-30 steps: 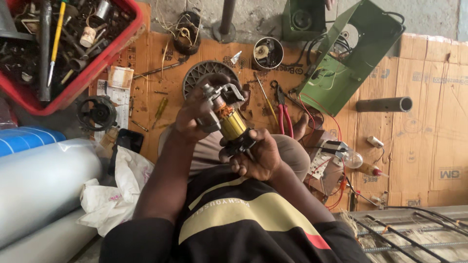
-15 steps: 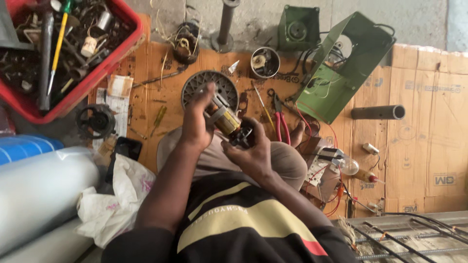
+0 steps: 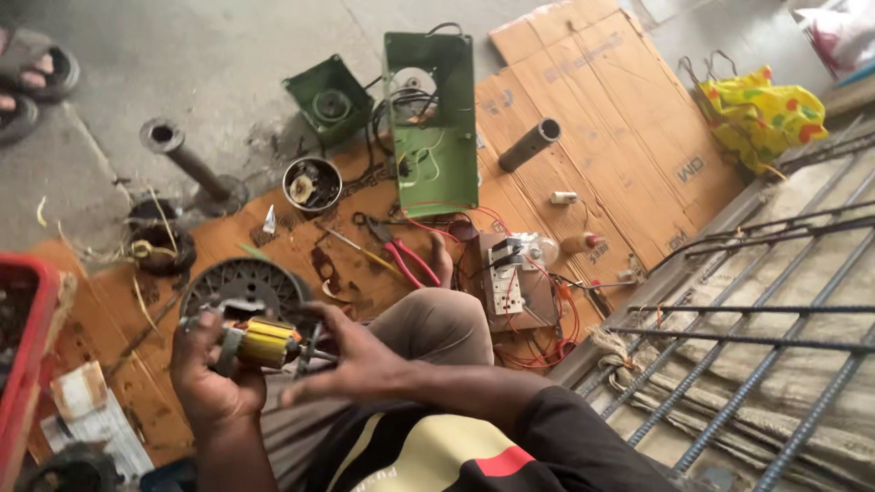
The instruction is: The person sits on the floor and works on a small electric motor, using pliers to grip parts while pulling the armature and fan blade from the housing. They turn the armature in their hands, fit components onto the fan wheel, and pick small parts from the cardboard-covered work area.
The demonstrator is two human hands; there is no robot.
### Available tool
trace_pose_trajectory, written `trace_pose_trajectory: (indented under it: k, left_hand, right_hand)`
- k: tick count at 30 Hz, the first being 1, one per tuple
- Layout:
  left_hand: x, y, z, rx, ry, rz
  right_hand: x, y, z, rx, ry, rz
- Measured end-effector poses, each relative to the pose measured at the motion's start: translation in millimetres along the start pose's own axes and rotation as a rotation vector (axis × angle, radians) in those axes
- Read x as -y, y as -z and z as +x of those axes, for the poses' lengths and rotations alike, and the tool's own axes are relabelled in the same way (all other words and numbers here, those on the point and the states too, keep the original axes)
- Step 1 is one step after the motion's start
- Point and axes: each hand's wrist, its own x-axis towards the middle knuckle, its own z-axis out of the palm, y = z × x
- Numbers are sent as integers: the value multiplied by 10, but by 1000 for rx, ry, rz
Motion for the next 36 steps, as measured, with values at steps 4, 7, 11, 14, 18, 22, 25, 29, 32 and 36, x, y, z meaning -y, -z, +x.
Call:
trace_pose_trajectory:
  k: [4, 7, 11, 14, 18, 22, 25, 29, 32, 36]
  left_hand:
    - [61, 42, 62, -129, -56, 127]
    - [64, 81, 9, -95, -156, 222]
    - [50, -1, -46, 202, -437, 454]
    - [-20, -84, -102, 179, -246, 206]
    - [-92, -86, -139, 232, -198, 170]
    - [-76, 43, -65, -6, -163, 255]
    - [-53, 69, -12, -158, -166, 327]
    - [-184, -120, -172, 33, -173, 315]
    - [-419, -332, -332, 270, -72, 200]
    - [-590, -529, -212, 683, -440, 332]
  right_hand:
    - [-74, 21, 102, -180, 519, -494]
    - [-146, 118, 198, 65, 137, 79]
    - [-196, 191, 238, 377, -347, 723]
    - [-149, 181, 215, 196, -214, 504]
    - [-40, 133, 151, 69, 153, -370]
    - [-56, -29, 69, -58, 523, -579]
    - [-90, -129, 72, -135, 527, -757]
    - [-65, -81, 84, -146, 527, -751]
    - [12, 68, 50, 296, -179, 337]
    - [148, 142, 73, 535, -256, 494]
